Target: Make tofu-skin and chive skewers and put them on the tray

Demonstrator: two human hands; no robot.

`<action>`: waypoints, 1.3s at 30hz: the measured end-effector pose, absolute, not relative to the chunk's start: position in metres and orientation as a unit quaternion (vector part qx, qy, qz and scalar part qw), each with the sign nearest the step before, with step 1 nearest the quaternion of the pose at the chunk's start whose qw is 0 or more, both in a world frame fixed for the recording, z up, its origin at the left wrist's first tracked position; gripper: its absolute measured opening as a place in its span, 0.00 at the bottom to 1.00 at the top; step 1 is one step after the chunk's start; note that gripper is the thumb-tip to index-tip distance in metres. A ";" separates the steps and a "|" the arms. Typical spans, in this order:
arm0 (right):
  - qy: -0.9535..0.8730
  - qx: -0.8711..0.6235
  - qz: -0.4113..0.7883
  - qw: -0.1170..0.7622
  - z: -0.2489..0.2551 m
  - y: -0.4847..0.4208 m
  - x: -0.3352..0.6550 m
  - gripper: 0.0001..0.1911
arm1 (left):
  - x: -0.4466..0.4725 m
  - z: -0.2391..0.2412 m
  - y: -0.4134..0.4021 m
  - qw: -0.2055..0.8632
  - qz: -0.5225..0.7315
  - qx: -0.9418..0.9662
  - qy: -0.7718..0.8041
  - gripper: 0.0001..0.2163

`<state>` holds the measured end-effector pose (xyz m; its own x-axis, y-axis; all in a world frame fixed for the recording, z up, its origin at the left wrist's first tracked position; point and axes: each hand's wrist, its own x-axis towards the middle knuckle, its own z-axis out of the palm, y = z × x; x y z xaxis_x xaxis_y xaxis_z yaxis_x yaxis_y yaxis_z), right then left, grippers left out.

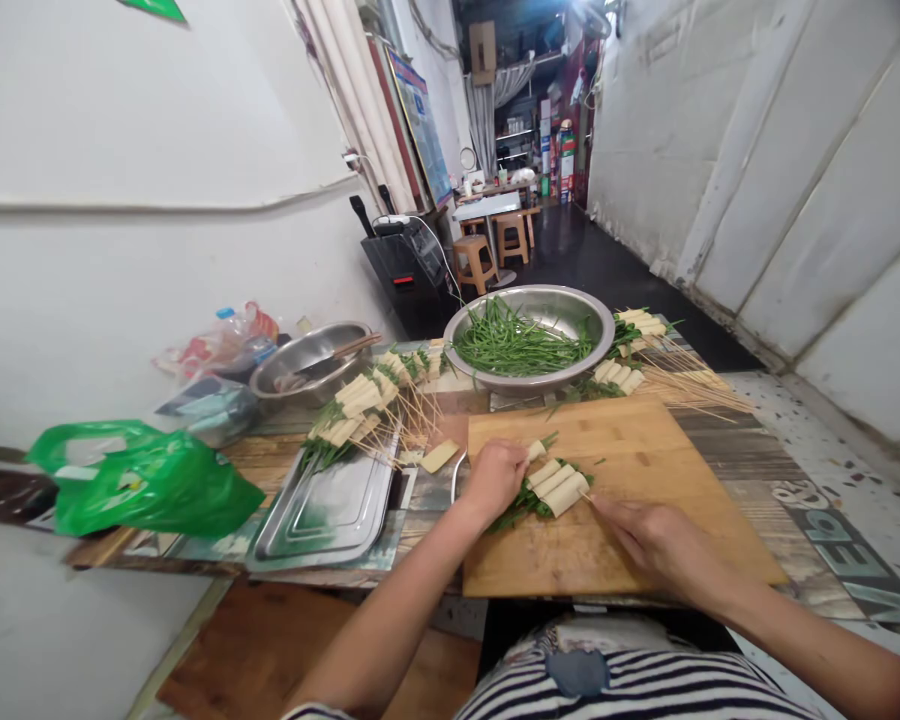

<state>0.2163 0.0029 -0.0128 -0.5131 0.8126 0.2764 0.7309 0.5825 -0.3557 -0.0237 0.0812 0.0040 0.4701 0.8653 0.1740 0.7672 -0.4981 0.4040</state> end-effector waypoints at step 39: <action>-0.781 -0.582 0.032 0.223 -0.001 0.066 0.332 0.18 | 0.051 0.004 0.066 0.071 0.254 0.815 0.517 0.20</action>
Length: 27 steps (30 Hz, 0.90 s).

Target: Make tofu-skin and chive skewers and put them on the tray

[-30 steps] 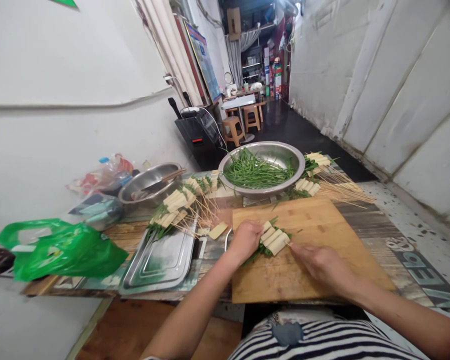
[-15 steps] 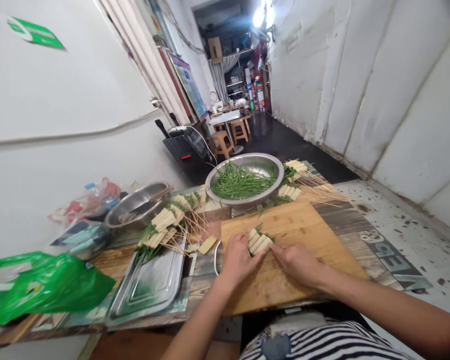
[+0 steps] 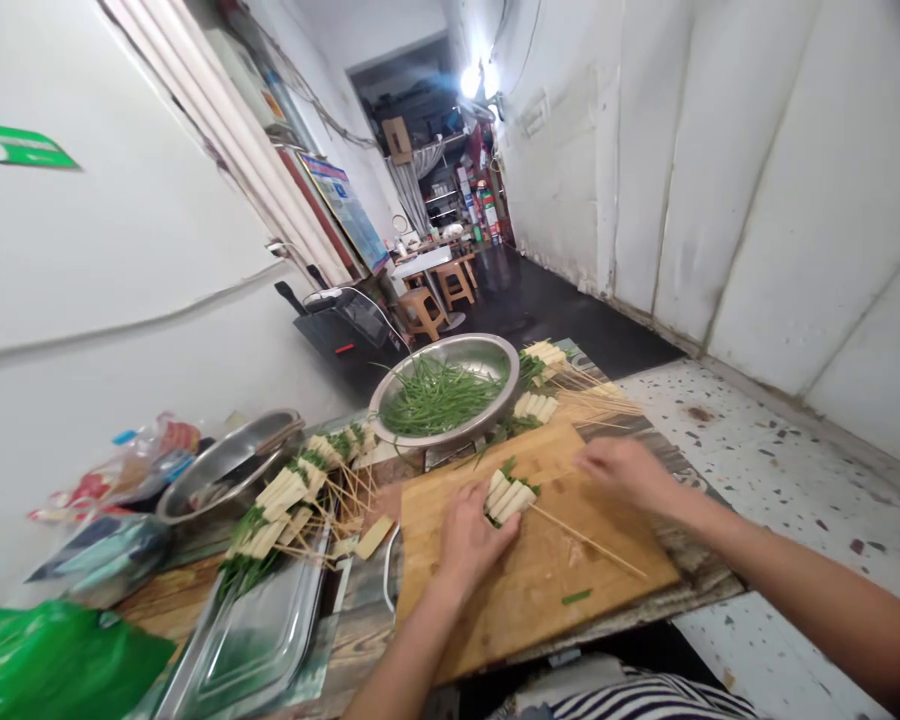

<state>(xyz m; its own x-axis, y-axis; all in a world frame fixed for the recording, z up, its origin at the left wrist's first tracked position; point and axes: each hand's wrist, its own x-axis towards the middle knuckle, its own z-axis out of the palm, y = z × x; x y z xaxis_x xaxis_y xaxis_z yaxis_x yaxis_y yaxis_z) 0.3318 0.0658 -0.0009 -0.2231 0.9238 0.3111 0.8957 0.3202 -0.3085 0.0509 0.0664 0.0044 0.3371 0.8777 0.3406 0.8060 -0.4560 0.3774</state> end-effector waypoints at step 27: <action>-0.705 -0.705 0.063 0.048 -0.005 0.122 0.477 0.13 | 0.041 -0.020 0.059 0.076 0.241 0.803 0.540 0.28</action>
